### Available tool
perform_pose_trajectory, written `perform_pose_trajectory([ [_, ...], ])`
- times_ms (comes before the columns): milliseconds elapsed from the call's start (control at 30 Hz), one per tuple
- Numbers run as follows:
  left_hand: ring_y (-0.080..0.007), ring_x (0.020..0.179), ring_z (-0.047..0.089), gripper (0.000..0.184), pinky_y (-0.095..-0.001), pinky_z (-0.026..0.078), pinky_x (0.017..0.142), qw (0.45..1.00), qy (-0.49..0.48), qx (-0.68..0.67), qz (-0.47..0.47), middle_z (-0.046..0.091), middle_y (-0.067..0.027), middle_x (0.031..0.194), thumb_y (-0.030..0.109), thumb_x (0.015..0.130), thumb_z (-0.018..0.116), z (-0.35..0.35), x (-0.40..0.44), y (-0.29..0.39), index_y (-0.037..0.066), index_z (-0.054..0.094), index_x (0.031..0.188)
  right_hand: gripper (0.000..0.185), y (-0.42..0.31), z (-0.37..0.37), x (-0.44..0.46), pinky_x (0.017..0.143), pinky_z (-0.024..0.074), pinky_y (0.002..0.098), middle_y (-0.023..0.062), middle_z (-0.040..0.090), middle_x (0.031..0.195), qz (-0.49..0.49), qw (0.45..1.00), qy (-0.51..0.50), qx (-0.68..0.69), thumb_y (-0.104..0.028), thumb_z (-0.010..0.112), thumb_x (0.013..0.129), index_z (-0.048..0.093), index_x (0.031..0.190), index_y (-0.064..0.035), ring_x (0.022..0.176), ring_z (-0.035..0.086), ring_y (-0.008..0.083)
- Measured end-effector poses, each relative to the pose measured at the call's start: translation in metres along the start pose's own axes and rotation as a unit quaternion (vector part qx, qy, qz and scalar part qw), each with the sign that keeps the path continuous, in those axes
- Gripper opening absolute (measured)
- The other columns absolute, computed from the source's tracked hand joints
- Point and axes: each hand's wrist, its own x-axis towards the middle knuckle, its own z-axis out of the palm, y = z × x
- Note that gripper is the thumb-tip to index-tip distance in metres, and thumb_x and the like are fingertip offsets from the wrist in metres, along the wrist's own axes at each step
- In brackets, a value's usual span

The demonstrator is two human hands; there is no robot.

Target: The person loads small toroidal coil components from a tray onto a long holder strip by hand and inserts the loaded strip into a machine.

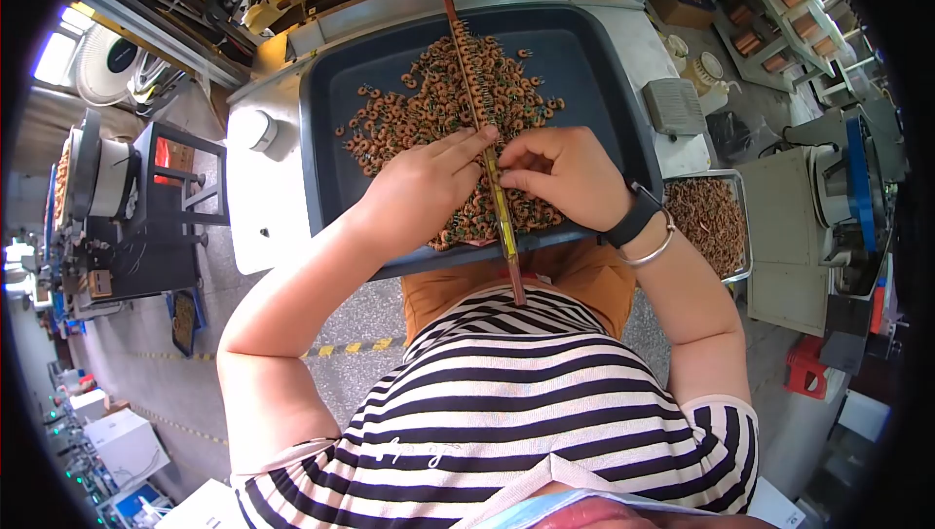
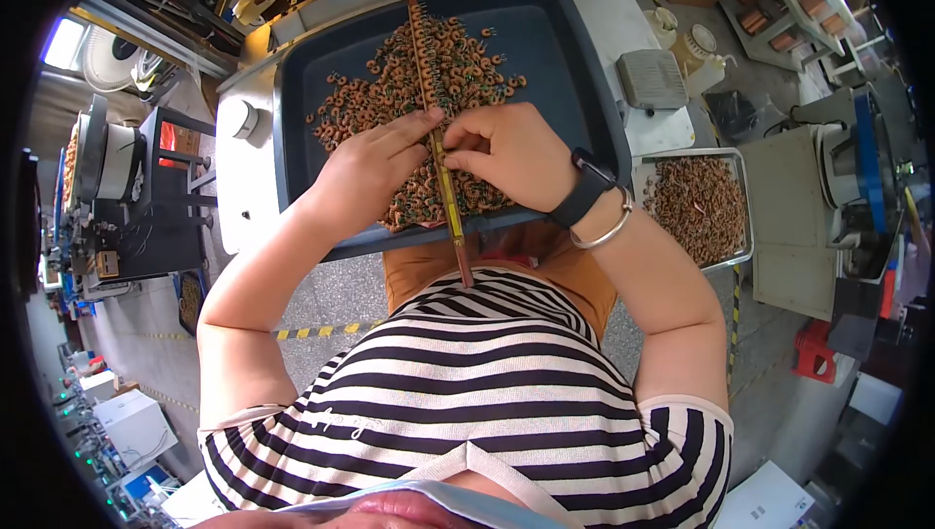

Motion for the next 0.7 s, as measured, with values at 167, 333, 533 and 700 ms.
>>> perform_pose_trajectory([
  [167,-0.0326,0.110,0.052,0.021,-0.0370,0.046,0.090,1.000,0.002,-0.030,-0.004,0.051,-0.0197,0.122,0.001,0.069,0.053,0.001,0.000,0.001,-0.006,0.058,0.088,0.014,0.006,0.004,0.012,0.063,0.0479,0.0305,0.0131,0.063,0.075,-0.121,0.983,0.082,-0.111,-0.011,0.066,0.075,0.065,0.085,-0.0004,0.067,0.060,0.0269],
  [333,-0.0337,0.096,0.057,0.025,-0.0357,0.048,0.081,0.980,0.117,-0.100,-0.122,0.058,-0.0146,0.108,-0.008,0.064,0.056,-0.007,0.002,-0.007,0.001,0.062,0.086,0.017,-0.006,-0.011,0.002,0.062,0.0473,0.0242,0.0086,0.064,0.079,-0.054,0.992,0.106,-0.040,-0.007,0.068,0.075,0.064,0.089,0.0016,0.069,0.061,0.0144],
  [533,-0.0143,0.073,0.058,0.019,-0.0250,0.047,0.065,0.742,0.047,-0.585,-0.325,0.059,-0.0061,0.081,-0.005,0.077,0.061,-0.016,0.016,0.006,-0.001,0.056,0.096,0.018,-0.020,0.004,-0.006,0.060,0.0470,0.0259,0.0090,0.061,0.076,-0.148,0.985,0.073,-0.055,-0.008,0.068,0.074,0.061,0.090,-0.0010,0.066,0.060,0.0172],
  [700,-0.0231,0.083,0.059,0.035,-0.0297,0.049,0.071,0.965,0.074,-0.209,-0.137,0.058,-0.0105,0.099,0.000,0.073,0.065,-0.014,0.014,0.000,0.002,0.055,0.107,0.014,-0.010,-0.003,-0.010,0.060,0.0474,0.0316,0.0109,0.061,0.072,-0.091,0.993,0.029,-0.064,-0.011,0.065,0.075,0.061,0.086,-0.0032,0.067,0.061,0.0257],
])
